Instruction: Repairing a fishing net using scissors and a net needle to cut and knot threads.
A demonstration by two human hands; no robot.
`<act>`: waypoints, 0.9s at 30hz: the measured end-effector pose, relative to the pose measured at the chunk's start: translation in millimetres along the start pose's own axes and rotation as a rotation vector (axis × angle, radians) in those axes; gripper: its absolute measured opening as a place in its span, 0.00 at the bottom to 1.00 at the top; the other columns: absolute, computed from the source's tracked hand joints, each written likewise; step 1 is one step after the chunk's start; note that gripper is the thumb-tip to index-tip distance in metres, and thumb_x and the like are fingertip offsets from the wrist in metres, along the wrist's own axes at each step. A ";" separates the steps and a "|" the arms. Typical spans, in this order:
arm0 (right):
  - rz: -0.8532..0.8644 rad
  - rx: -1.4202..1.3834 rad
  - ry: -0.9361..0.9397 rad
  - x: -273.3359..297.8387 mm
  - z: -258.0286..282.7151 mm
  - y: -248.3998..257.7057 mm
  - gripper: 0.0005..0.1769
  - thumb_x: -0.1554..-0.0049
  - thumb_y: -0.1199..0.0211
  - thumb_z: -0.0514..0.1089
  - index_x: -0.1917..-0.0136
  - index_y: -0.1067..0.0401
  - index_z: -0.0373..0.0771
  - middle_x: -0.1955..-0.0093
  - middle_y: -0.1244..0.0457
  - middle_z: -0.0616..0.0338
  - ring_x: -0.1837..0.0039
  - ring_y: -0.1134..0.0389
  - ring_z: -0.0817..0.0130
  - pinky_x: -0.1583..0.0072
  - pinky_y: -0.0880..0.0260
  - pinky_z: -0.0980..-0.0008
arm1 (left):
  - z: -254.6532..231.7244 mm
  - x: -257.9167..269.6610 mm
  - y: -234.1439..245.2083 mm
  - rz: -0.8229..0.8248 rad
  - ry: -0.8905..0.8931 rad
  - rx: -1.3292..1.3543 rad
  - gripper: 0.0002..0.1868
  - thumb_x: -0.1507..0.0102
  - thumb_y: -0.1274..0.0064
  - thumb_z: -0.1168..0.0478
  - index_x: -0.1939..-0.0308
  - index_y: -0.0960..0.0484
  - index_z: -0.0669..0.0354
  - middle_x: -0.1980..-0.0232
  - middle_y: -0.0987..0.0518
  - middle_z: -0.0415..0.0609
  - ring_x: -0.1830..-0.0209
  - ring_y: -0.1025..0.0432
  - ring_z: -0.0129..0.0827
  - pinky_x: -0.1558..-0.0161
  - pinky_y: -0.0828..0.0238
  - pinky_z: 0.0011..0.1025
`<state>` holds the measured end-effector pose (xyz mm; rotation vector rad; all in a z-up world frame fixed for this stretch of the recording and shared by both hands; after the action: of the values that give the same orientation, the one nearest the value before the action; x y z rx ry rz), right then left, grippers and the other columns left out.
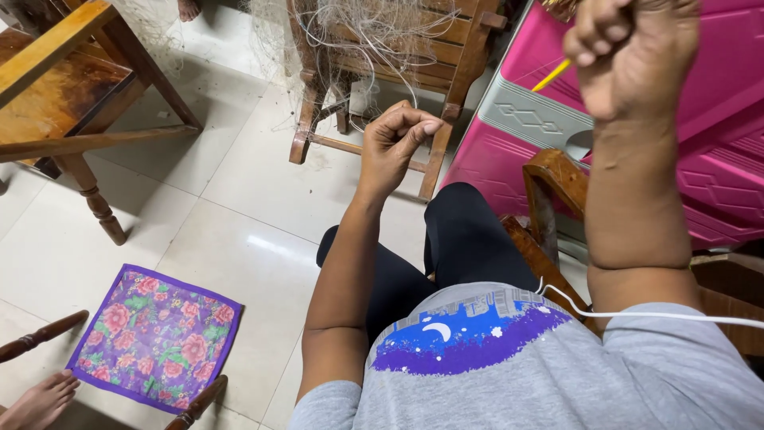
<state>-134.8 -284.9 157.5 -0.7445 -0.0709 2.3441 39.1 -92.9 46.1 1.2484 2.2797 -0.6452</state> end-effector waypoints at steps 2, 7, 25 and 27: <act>-0.090 -0.038 0.061 -4.6 7.2 27.2 0.22 0.30 0.36 0.55 0.60 0.41 0.49 0.66 0.56 0.69 0.64 0.55 0.76 0.60 0.55 0.73 | -0.9 -0.9 3.4 -0.009 0.008 -0.007 0.04 0.33 0.41 0.61 0.61 0.14 0.56 0.64 0.22 0.39 0.67 0.38 0.20 0.62 0.40 0.18; -0.145 -0.022 0.117 0.2 13.1 56.8 0.17 0.26 0.40 0.46 0.56 0.42 0.52 0.65 0.58 0.66 0.63 0.56 0.74 0.59 0.55 0.72 | -3.9 -1.3 5.3 -0.021 0.013 -0.017 0.04 0.33 0.41 0.60 0.61 0.14 0.54 0.64 0.22 0.38 0.67 0.41 0.19 0.61 0.43 0.17; -0.377 0.434 0.328 19.5 14.7 138.9 0.20 0.25 0.45 0.57 0.52 0.35 0.42 0.59 0.45 0.63 0.61 0.50 0.76 0.56 0.50 0.71 | 0.1 -2.4 7.5 -0.049 0.017 -0.063 0.03 0.34 0.40 0.61 0.60 0.13 0.55 0.67 0.26 0.36 0.67 0.42 0.19 0.62 0.42 0.17; -0.427 0.656 0.443 33.5 42.0 90.9 0.25 0.25 0.44 0.59 0.50 0.27 0.34 0.58 0.36 0.55 0.63 0.42 0.73 0.61 0.45 0.69 | 0.4 -2.4 6.1 -0.059 0.020 -0.063 0.03 0.34 0.40 0.61 0.59 0.13 0.55 0.67 0.26 0.36 0.68 0.41 0.19 0.63 0.40 0.17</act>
<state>-230.7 -328.8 154.2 -0.7887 0.6378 1.6052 45.6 -91.7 46.2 1.1676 2.3419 -0.5796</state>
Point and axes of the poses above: each hand's wrist, its own x-axis away from the middle knuckle, its own y-axis out of the back of the hand, z = x × y, the point moved 10 cm from there along -x, towards the middle knuckle
